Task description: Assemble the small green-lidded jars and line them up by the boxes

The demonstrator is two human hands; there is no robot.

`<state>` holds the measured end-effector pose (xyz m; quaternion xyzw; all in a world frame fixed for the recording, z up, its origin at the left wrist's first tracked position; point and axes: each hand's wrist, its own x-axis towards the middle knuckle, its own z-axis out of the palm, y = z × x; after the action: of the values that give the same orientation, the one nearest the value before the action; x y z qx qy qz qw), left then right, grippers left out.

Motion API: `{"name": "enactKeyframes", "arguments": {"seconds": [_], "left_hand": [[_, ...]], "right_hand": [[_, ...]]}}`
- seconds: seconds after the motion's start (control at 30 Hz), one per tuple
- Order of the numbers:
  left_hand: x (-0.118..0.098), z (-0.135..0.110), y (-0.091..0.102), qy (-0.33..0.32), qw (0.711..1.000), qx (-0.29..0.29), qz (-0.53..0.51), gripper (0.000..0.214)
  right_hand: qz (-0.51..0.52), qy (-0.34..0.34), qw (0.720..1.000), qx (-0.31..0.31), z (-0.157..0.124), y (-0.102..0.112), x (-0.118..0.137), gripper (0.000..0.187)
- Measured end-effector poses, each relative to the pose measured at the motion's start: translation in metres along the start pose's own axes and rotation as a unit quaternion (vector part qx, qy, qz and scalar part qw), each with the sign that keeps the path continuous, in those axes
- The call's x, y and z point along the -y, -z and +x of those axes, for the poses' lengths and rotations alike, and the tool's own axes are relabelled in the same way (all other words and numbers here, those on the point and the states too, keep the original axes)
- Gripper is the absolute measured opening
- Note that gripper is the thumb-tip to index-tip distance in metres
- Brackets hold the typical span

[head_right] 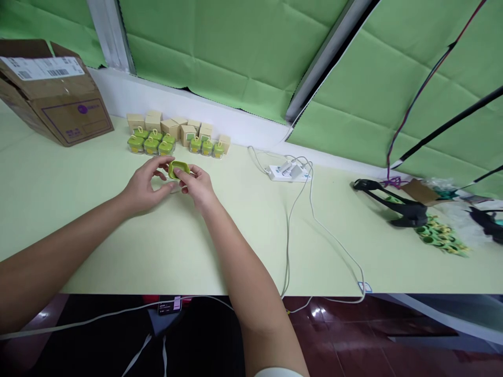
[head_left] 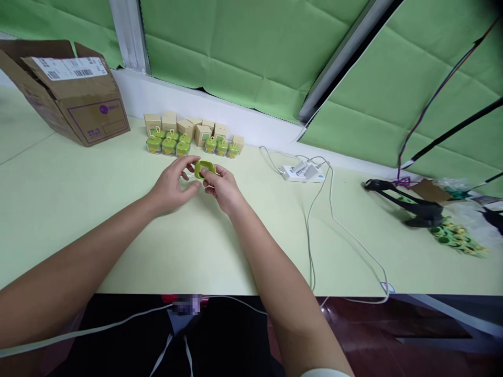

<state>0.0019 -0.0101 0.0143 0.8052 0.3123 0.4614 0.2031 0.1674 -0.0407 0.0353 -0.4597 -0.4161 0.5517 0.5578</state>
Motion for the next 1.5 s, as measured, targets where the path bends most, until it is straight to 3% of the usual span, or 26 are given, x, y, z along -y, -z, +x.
{"name": "enactKeyframes", "arguments": {"seconds": [0.1, 0.23, 0.33, 0.43, 0.57, 0.73, 0.83, 0.9, 1.0, 1.1, 1.3, 1.5], "left_hand": [[-0.004, 0.001, -0.001, 0.013, 1.000, -0.007, -0.006, 0.059], [-0.003, 0.004, -0.002, 0.047, 0.997, -0.059, -0.028, 0.051], [0.006, 0.007, -0.001, 0.080, 0.989, -0.103, -0.068, 0.049], [0.019, 0.010, 0.001, 0.101, 0.981, -0.137, -0.096, 0.049], [0.032, 0.013, 0.004, 0.113, 0.974, -0.167, -0.107, 0.048], [0.034, 0.016, 0.006, 0.128, 0.967, -0.154, -0.160, 0.052], [0.032, 0.019, 0.010, 0.186, 0.938, -0.106, -0.271, 0.047], [0.030, 0.020, 0.015, 0.226, 0.909, -0.062, -0.344, 0.040], [0.029, 0.020, 0.022, 0.255, 0.880, -0.020, -0.400, 0.037], [0.030, 0.019, 0.023, 0.266, 0.867, 0.009, -0.421, 0.036], [0.028, 0.015, 0.015, 0.289, 0.849, 0.073, -0.436, 0.030], [0.024, 0.016, 0.017, 0.279, 0.855, 0.047, -0.434, 0.030]], "right_hand": [[-0.005, -0.008, 1.000, 0.004, -0.002, -0.003, 0.001, 0.035], [-0.017, -0.009, 1.000, 0.021, -0.001, -0.003, 0.002, 0.039], [-0.116, 0.063, 0.991, -0.031, 0.005, 0.003, -0.004, 0.039], [-0.300, 0.153, 0.941, -0.032, 0.010, 0.009, -0.016, 0.034], [-0.476, 0.173, 0.862, 0.024, 0.007, 0.008, -0.031, 0.036], [-0.510, 0.176, 0.842, 0.023, 0.004, 0.004, -0.035, 0.024], [-0.489, 0.158, 0.858, 0.022, 0.005, 0.006, -0.027, 0.022], [-0.431, 0.141, 0.891, 0.011, 0.006, 0.009, -0.016, 0.021], [-0.279, 0.130, 0.951, -0.033, 0.004, 0.011, 0.002, 0.027], [-0.127, 0.116, 0.985, -0.032, -0.003, 0.011, 0.013, 0.038], [-0.041, 0.047, 0.997, 0.045, -0.017, 0.019, 0.003, 0.050], [-0.025, 0.040, 0.997, 0.057, -0.014, 0.023, -0.002, 0.049]]}}
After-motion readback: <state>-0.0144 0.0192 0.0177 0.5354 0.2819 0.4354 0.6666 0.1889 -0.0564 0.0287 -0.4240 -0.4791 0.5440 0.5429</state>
